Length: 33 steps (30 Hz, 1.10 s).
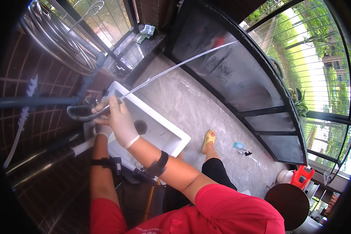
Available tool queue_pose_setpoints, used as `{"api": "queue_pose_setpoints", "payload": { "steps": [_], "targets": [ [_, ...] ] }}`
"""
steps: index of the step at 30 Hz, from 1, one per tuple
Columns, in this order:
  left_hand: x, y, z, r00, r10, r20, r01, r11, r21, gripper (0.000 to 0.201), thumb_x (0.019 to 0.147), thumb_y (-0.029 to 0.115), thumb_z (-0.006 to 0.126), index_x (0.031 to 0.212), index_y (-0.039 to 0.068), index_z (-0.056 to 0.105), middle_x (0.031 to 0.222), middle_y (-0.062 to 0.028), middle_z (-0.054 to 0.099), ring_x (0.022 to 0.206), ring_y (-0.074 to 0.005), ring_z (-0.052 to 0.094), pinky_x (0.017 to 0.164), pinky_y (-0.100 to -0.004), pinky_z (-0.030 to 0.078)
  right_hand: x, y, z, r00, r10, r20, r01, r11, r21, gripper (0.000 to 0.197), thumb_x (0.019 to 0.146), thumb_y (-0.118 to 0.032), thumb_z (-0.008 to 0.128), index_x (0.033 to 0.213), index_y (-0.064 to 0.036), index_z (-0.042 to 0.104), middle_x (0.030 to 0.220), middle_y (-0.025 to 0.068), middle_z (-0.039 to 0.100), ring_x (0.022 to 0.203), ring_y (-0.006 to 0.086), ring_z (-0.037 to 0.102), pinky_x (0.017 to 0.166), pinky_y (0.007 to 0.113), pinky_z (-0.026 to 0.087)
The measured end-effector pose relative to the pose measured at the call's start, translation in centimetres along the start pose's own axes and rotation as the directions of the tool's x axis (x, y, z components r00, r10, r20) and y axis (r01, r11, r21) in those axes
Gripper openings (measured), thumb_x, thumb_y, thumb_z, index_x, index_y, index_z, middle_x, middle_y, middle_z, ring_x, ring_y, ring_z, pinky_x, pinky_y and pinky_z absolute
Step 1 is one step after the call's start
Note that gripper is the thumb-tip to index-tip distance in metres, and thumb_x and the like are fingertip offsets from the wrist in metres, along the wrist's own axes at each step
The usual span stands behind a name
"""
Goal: The person scrubs a detached window screen with a brush and sprays it with a cleaning solution before rinsing it with a high-pressure water hose.
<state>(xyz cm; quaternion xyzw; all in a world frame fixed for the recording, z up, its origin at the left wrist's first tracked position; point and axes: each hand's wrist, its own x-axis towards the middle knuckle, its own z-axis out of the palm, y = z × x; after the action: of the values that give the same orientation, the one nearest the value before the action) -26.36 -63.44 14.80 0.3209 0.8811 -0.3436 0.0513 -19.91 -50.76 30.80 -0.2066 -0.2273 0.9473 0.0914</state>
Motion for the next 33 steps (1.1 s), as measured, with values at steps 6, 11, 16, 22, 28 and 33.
{"api": "queue_pose_setpoints", "payload": {
  "steps": [6, 11, 16, 22, 28, 33],
  "targets": [
    [-0.1, -2.2, -2.7, 0.986, 0.123, 0.110, -0.108, 0.986, -0.130, 0.045, 0.099, 0.031, 0.033, 0.135, 0.004, 0.031, 0.132, -0.0140, 0.041, 0.127, -0.0272, 0.037, 0.108, -0.0402, 0.027, -0.4, 0.6, 0.4, 0.998, 0.028, -0.049, -0.025, 0.998, 0.061, 0.034, 0.100, -0.041, 0.036, 0.103, -0.0077, 0.043, 0.092, 0.0061, 0.057, 0.093, 0.0182, 0.062, 0.073, 0.034, 0.057],
    [0.3, -1.4, -2.2, 0.987, 0.128, 0.100, -0.105, 0.974, -0.201, 0.046, 0.100, 0.031, 0.033, 0.138, 0.005, 0.028, 0.134, -0.0141, 0.040, 0.128, -0.0264, 0.038, 0.107, -0.0385, 0.030, -0.4, 0.7, -1.0, 0.994, 0.101, -0.053, -0.090, 0.981, 0.172, 0.034, 0.100, -0.041, 0.037, 0.104, -0.0086, 0.044, 0.092, 0.0055, 0.057, 0.095, 0.0191, 0.062, 0.073, 0.037, 0.058],
    [0.0, -1.9, -1.4, 0.993, 0.087, 0.077, -0.053, 0.929, -0.366, 0.047, 0.100, 0.030, 0.034, 0.139, 0.006, 0.026, 0.135, -0.0144, 0.040, 0.128, -0.0259, 0.039, 0.106, -0.0378, 0.031, -0.3, 0.8, -1.2, 0.988, 0.145, -0.057, -0.129, 0.966, 0.222, 0.034, 0.099, -0.042, 0.037, 0.104, -0.0090, 0.044, 0.093, 0.0057, 0.056, 0.096, 0.0201, 0.062, 0.074, 0.039, 0.058],
    [0.1, -1.2, -0.1, 0.995, 0.047, 0.084, 0.011, 0.810, -0.586, 0.048, 0.100, 0.030, 0.034, 0.140, 0.007, 0.024, 0.136, -0.0147, 0.040, 0.129, -0.0252, 0.039, 0.105, -0.0370, 0.032, 1.2, 0.4, -2.6, 0.976, 0.217, -0.018, -0.205, 0.944, 0.257, 0.034, 0.099, -0.042, 0.038, 0.104, -0.0087, 0.043, 0.095, 0.0074, 0.056, 0.097, 0.0231, 0.062, 0.074, 0.042, 0.058],
    [2.1, -1.3, 7.7, 0.998, 0.029, -0.058, -0.050, 0.912, -0.406, 0.051, 0.099, 0.030, 0.036, 0.142, 0.008, 0.020, 0.139, -0.0144, 0.038, 0.128, -0.0226, 0.042, 0.102, -0.0336, 0.036, 2.0, -0.4, -1.8, 0.970, 0.242, -0.006, -0.237, 0.953, 0.187, 0.033, 0.100, -0.040, 0.036, 0.102, -0.0072, 0.043, 0.095, 0.0091, 0.054, 0.100, 0.0261, 0.060, 0.077, 0.045, 0.056],
    [1.7, -1.5, 5.0, 0.995, 0.086, 0.052, -0.032, 0.766, -0.642, 0.055, 0.098, 0.034, 0.035, 0.143, 0.007, 0.019, 0.143, -0.0169, 0.034, 0.133, -0.0284, 0.035, 0.108, -0.0398, 0.030, 1.9, -0.5, -2.0, 0.976, 0.215, -0.026, -0.209, 0.967, 0.147, 0.035, 0.100, -0.040, 0.036, 0.104, -0.0060, 0.042, 0.095, 0.0098, 0.055, 0.097, 0.0239, 0.062, 0.071, 0.040, 0.059]
  ]
}}
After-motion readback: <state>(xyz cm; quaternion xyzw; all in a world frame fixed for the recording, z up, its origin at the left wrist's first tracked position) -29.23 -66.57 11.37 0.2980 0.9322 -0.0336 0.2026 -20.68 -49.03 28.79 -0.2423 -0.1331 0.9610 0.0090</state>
